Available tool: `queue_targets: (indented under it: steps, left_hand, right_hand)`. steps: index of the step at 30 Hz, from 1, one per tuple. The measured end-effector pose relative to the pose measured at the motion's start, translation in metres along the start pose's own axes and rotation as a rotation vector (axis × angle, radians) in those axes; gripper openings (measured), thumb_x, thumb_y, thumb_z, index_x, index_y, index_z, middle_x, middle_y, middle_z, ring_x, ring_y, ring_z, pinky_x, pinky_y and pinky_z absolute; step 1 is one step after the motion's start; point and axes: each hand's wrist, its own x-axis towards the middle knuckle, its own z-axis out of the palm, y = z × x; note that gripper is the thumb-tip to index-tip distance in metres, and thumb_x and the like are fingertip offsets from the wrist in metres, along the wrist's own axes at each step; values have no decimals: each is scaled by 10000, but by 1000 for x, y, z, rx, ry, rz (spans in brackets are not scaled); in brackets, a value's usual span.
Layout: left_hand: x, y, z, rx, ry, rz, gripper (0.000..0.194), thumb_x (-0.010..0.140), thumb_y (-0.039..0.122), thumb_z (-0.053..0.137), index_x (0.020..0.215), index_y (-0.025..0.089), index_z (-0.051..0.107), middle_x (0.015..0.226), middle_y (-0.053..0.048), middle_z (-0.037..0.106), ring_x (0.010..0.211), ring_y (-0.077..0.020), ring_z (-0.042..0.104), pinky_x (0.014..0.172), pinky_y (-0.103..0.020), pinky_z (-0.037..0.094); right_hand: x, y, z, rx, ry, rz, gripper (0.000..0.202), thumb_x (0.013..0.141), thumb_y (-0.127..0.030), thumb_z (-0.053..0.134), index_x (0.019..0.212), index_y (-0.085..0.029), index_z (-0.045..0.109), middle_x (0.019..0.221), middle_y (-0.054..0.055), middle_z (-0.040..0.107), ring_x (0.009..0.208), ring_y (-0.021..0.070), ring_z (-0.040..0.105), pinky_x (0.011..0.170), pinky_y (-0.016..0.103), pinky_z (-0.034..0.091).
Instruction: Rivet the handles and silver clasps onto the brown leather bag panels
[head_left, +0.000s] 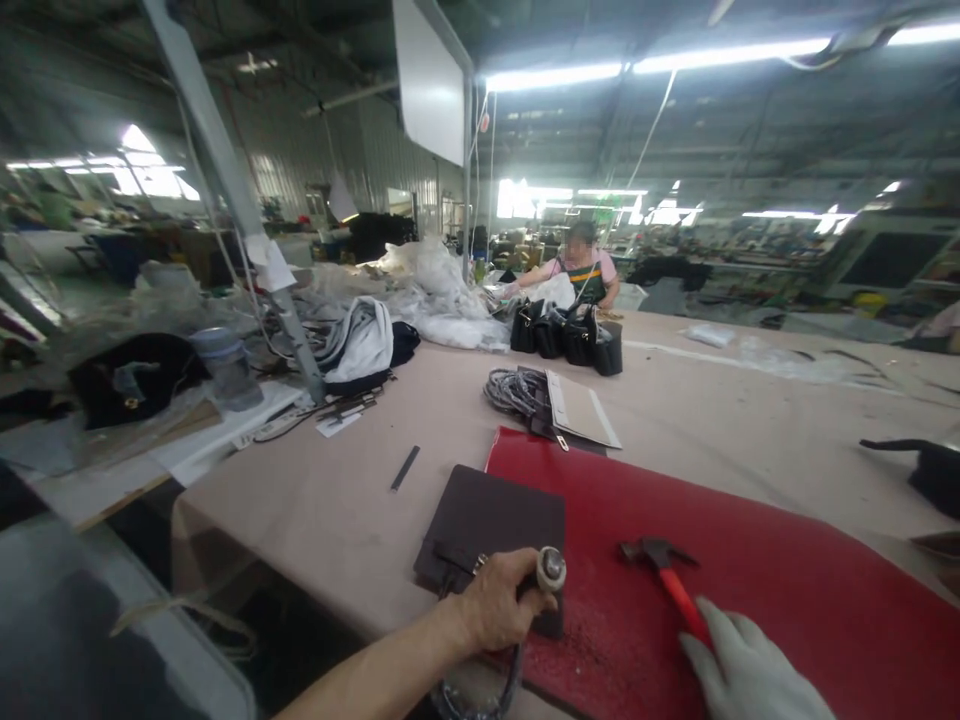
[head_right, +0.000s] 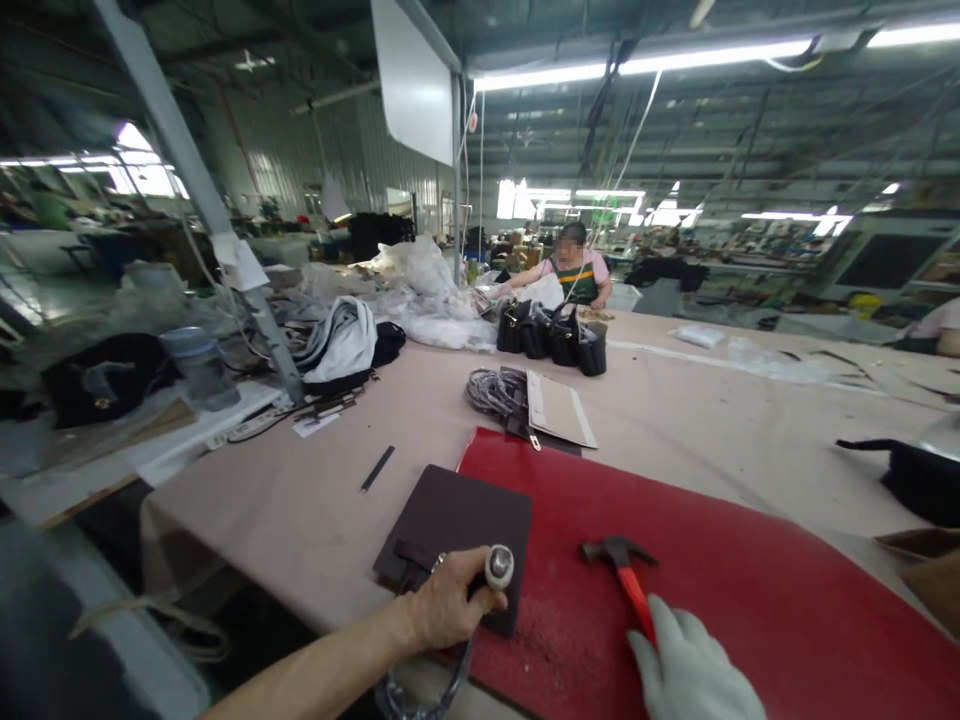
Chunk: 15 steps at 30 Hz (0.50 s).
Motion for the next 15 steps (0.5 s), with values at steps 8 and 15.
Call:
queue_targets:
  steps: [8, 15]
  left_hand:
    - [-2, 4, 5, 31, 31, 35, 74, 844, 237, 645, 884, 175, 640, 872, -46, 690, 813, -198, 623, 787, -314, 494]
    - [19, 6, -55, -482, 621, -287, 552, 777, 696, 696, 923, 184, 551, 910, -70, 706, 787, -202, 691, 756, -355, 573]
  right_hand:
    - [-33, -110, 79, 172, 124, -499, 572, 845, -198, 532, 1411, -147, 589, 1433, 137, 588, 1334, 353, 523, 1186, 606, 351]
    - [-37, -115, 87, 189, 117, -504, 501, 907, -251, 605, 1370, -61, 606, 1456, 182, 555, 1336, 389, 485, 1209, 603, 310]
